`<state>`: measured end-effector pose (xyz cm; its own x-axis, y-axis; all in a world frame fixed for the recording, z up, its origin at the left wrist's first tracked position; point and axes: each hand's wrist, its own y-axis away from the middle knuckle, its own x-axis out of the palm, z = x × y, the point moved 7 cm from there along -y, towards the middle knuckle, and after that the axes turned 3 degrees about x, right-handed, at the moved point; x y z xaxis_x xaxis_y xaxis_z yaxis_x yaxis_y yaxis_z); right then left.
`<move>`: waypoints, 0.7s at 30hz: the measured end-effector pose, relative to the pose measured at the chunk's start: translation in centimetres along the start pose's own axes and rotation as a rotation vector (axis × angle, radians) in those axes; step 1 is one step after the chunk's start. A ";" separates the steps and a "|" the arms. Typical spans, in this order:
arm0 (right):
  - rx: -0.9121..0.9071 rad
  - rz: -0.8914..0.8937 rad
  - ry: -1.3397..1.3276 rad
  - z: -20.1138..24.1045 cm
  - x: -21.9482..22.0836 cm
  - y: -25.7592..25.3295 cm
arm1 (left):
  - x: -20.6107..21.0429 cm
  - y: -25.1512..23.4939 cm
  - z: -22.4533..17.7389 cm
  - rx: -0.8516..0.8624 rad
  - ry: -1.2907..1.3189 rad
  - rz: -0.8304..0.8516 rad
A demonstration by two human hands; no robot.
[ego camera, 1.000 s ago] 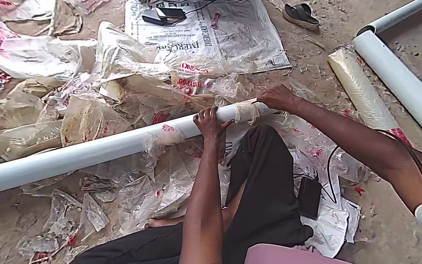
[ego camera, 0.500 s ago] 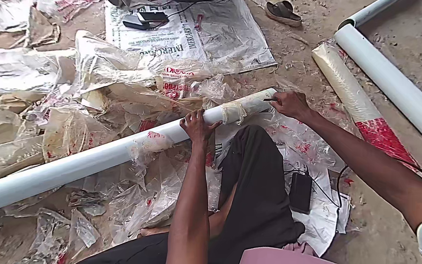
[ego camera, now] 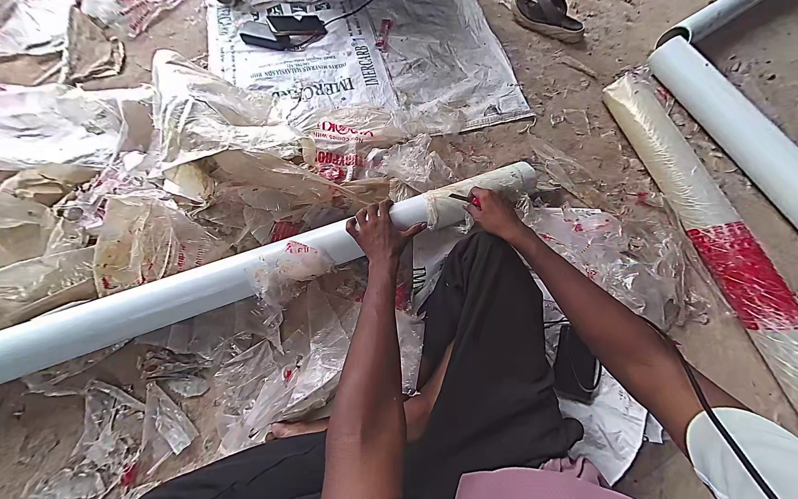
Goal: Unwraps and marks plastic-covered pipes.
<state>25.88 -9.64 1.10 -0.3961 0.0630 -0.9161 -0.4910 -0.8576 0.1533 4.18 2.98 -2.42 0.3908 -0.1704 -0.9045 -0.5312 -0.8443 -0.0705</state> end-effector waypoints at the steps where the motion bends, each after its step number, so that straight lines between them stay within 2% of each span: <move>1: -0.051 0.007 -0.022 0.6 0.1 0.4 | 0.0 -0.2 0.1 -0.009 0.000 0.017; 5: -0.235 -0.029 -0.112 1.8 0.1 2.2 | -0.2 -0.4 0.0 -0.031 0.009 0.061; 8: -0.282 -0.033 -0.131 1.9 -1.2 4.1 | -0.2 -0.4 0.0 -0.037 0.001 0.078; 12: -0.199 -0.065 -0.160 2.2 -2.5 5.6 | -0.3 -0.2 0.0 -0.039 -0.004 0.062; 17: 0.037 -0.122 0.009 1.5 -1.4 2.5 | -0.1 -0.6 -0.1 -0.039 -0.022 0.085; 21: 0.052 -0.199 0.084 2.3 -0.7 0.9 | -0.2 -0.6 0.0 -0.038 -0.023 0.083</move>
<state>23.91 -9.27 2.76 -0.2228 0.1837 -0.9574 -0.5929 -0.8051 -0.0165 4.42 3.50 -2.21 0.3292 -0.2292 -0.9160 -0.5317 -0.8467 0.0208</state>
